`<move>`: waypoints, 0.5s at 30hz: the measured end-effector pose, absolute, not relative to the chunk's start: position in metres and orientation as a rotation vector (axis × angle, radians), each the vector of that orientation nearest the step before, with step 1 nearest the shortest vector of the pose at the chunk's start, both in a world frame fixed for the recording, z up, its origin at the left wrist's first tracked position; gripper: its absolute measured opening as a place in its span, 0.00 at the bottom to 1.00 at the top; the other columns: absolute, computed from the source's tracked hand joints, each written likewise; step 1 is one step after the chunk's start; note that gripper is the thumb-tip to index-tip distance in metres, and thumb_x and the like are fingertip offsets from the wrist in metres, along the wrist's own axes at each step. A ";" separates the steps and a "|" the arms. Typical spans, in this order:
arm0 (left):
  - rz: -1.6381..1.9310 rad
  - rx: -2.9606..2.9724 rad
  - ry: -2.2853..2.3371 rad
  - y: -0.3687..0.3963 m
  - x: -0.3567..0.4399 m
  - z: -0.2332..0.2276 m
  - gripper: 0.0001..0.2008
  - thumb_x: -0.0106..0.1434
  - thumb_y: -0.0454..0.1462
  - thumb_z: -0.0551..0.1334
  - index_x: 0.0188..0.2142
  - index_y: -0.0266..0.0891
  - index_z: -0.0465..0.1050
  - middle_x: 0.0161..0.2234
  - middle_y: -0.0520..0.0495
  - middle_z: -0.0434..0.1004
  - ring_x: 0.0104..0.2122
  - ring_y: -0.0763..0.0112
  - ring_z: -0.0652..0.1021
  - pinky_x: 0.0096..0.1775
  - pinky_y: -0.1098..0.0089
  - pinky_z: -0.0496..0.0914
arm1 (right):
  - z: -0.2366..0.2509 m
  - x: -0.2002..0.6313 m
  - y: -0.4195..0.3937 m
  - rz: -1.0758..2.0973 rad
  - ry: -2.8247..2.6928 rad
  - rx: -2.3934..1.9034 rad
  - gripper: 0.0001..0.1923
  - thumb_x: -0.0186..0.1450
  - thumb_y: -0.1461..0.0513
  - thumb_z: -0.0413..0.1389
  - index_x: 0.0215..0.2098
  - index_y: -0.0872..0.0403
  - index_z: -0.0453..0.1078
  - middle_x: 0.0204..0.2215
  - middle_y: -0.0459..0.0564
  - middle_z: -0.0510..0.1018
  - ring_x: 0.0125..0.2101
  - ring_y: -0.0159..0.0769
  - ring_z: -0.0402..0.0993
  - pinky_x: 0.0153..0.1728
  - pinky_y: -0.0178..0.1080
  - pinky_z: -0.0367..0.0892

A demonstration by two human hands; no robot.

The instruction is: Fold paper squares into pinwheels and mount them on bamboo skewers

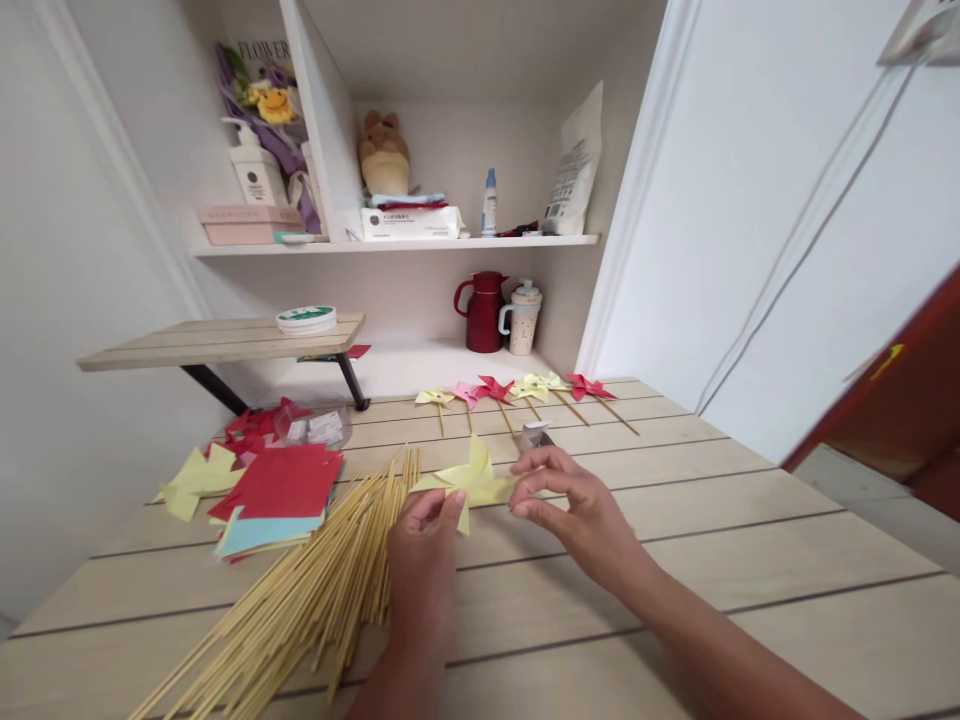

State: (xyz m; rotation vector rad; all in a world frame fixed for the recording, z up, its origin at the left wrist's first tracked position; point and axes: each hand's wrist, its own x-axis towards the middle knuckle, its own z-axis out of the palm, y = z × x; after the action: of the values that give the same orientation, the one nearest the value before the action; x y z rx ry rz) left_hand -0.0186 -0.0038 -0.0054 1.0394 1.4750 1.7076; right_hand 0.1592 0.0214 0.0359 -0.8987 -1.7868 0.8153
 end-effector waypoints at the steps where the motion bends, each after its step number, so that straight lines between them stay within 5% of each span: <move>1: 1.695 1.074 1.485 -0.005 -0.018 -0.006 0.12 0.55 0.45 0.68 0.30 0.39 0.79 0.30 0.49 0.78 0.34 0.65 0.76 0.37 0.69 0.67 | 0.036 0.159 0.021 0.772 -1.803 -0.900 0.06 0.62 0.57 0.63 0.28 0.47 0.78 0.47 0.50 0.72 0.51 0.44 0.67 0.52 0.46 0.61; 6: 1.643 1.217 1.554 -0.009 -0.013 -0.002 0.10 0.56 0.45 0.67 0.27 0.41 0.78 0.29 0.50 0.75 0.34 0.65 0.75 0.39 0.68 0.67 | 0.033 0.158 0.018 0.686 -1.819 -0.918 0.06 0.63 0.56 0.62 0.29 0.46 0.78 0.55 0.50 0.68 0.59 0.47 0.60 0.59 0.50 0.55; 15: 1.732 1.364 1.572 -0.016 -0.006 0.011 0.08 0.55 0.42 0.67 0.24 0.41 0.77 0.29 0.49 0.76 0.33 0.65 0.76 0.40 0.67 0.69 | 0.029 0.154 0.019 0.699 -1.857 -0.826 0.06 0.63 0.59 0.62 0.28 0.49 0.76 0.40 0.48 0.77 0.48 0.43 0.69 0.54 0.47 0.60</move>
State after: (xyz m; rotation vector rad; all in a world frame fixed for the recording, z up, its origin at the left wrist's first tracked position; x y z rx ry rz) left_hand -0.0059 -0.0159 0.0107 1.3637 1.5725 1.7320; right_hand 0.1542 0.0194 0.0295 -0.8259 -1.8570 0.6988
